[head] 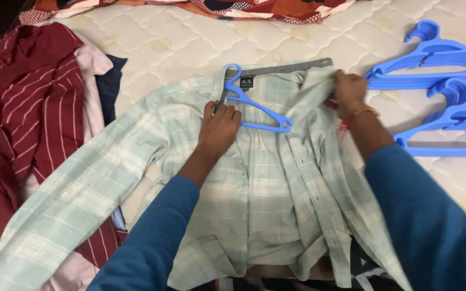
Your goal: The person places a light green plaid shirt onto a blue hanger, buttons it, and smooths the fabric. They then pick up a red striped shirt, unfold it, and lay it flat on the bed.
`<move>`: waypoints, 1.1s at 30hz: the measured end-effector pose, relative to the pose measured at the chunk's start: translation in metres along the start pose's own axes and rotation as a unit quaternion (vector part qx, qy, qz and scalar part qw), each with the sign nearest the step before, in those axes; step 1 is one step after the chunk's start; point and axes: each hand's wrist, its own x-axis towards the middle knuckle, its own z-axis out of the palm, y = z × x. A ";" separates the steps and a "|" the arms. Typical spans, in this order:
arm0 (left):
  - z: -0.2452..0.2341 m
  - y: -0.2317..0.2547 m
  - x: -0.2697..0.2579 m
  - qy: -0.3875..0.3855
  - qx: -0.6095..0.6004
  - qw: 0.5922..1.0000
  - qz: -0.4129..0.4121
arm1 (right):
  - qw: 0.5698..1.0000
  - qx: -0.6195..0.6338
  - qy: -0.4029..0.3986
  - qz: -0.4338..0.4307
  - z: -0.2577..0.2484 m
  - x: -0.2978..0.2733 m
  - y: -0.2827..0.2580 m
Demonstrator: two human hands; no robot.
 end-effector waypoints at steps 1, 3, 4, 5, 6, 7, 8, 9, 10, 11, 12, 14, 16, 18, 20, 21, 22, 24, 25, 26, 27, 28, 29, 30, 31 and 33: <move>0.001 0.001 0.002 0.009 -0.002 1.000 -0.005 | 0.999 0.003 0.006 -0.033 -0.014 0.001 -0.007; 0.004 0.003 0.007 0.009 0.004 1.000 -0.010 | 0.995 0.017 0.006 -0.096 -0.030 -0.004 -0.018; 0.007 0.004 0.009 -0.001 0.011 1.000 -0.010 | 0.992 0.027 -0.002 -0.124 -0.038 -0.011 -0.025; 0.012 0.009 0.013 -0.007 0.014 1.000 -0.013 | 0.972 -0.049 0.010 -0.229 -0.040 -0.020 -0.033; 0.018 0.012 0.018 -0.001 0.012 1.000 -0.013 | 0.936 -0.125 0.021 -0.330 -0.041 -0.032 -0.044; 0.023 0.014 0.022 0.004 0.010 1.000 -0.013 | 0.883 -0.199 0.031 -0.423 -0.040 -0.047 -0.054; 0.028 0.017 0.025 0.009 0.008 1.000 -0.013 | 0.866 -0.239 0.001 -0.439 -0.038 -0.066 -0.064; 0.033 0.020 0.030 0.005 0.005 1.000 -0.019 | 0.847 -0.276 -0.029 -0.454 -0.033 -0.089 -0.075; 0.037 0.024 0.035 0.001 0.002 1.000 -0.024 | 0.824 -0.312 -0.060 -0.468 -0.025 -0.114 -0.081; 0.040 0.027 0.039 -0.003 0.000 1.000 -0.030 | 0.786 -0.335 -0.070 -0.515 -0.015 -0.139 -0.083; 0.042 0.031 0.042 -0.005 0.007 0.999 -0.035 | 0.744 -0.356 -0.079 -0.561 -0.005 -0.163 -0.083; 0.042 0.036 0.053 -0.003 0.021 0.999 -0.043 | 0.779 -0.347 -0.120 -0.509 0.015 -0.206 -0.072; 0.038 0.039 0.059 -0.007 -0.015 0.998 -0.065 | 0.788 -0.283 -0.144 -0.527 0.027 -0.236 -0.053; 0.031 0.041 0.062 -0.023 -0.058 0.994 -0.092 | 0.823 -0.275 -0.149 -0.475 0.038 -0.249 -0.026; 0.018 0.036 0.056 -0.057 -0.106 0.985 -0.121 | 0.846 -0.285 -0.161 -0.422 0.042 -0.247 0.002; 0.011 0.034 0.052 -0.030 -0.089 0.987 -0.131 | 0.856 -0.289 -0.166 -0.394 0.046 -0.243 0.017; 0.002 0.031 0.047 -0.004 -0.073 0.987 -0.140 | 0.882 -0.277 -0.184 -0.334 0.048 -0.237 0.030; -0.014 0.031 0.033 0.036 -0.087 0.976 -0.196 | 0.920 -0.250 -0.218 -0.207 0.043 -0.225 0.048; -0.022 0.033 0.022 0.053 -0.116 0.962 -0.241 | 0.944 -0.202 -0.211 -0.152 0.041 -0.219 0.052; -0.027 0.035 0.012 0.070 -0.146 0.945 -0.285 | 0.963 -0.152 -0.202 -0.095 0.040 -0.214 0.052; -0.030 0.036 0.002 0.050 -0.173 0.934 -0.307 | 0.975 -0.103 -0.192 -0.038 0.042 -0.211 0.052; -0.029 0.036 -0.008 0.030 -0.199 0.923 -0.329 | 0.968 -0.143 -0.201 -0.031 0.046 -0.207 0.050; -0.027 0.036 -0.021 0.009 -0.227 0.909 -0.349 | 0.960 -0.184 -0.209 -0.022 0.049 -0.203 0.047; -0.025 0.034 -0.034 -0.019 -0.229 0.915 -0.332 | 0.950 -0.225 -0.216 -0.013 0.052 -0.202 0.046; -0.023 0.029 -0.042 -0.044 -0.231 0.920 -0.314 | 0.926 -0.297 -0.223 -0.074 0.054 -0.203 0.046; -0.026 0.024 -0.053 -0.057 -0.236 0.925 -0.291 | 0.851 -0.431 -0.231 -0.194 0.061 -0.206 0.046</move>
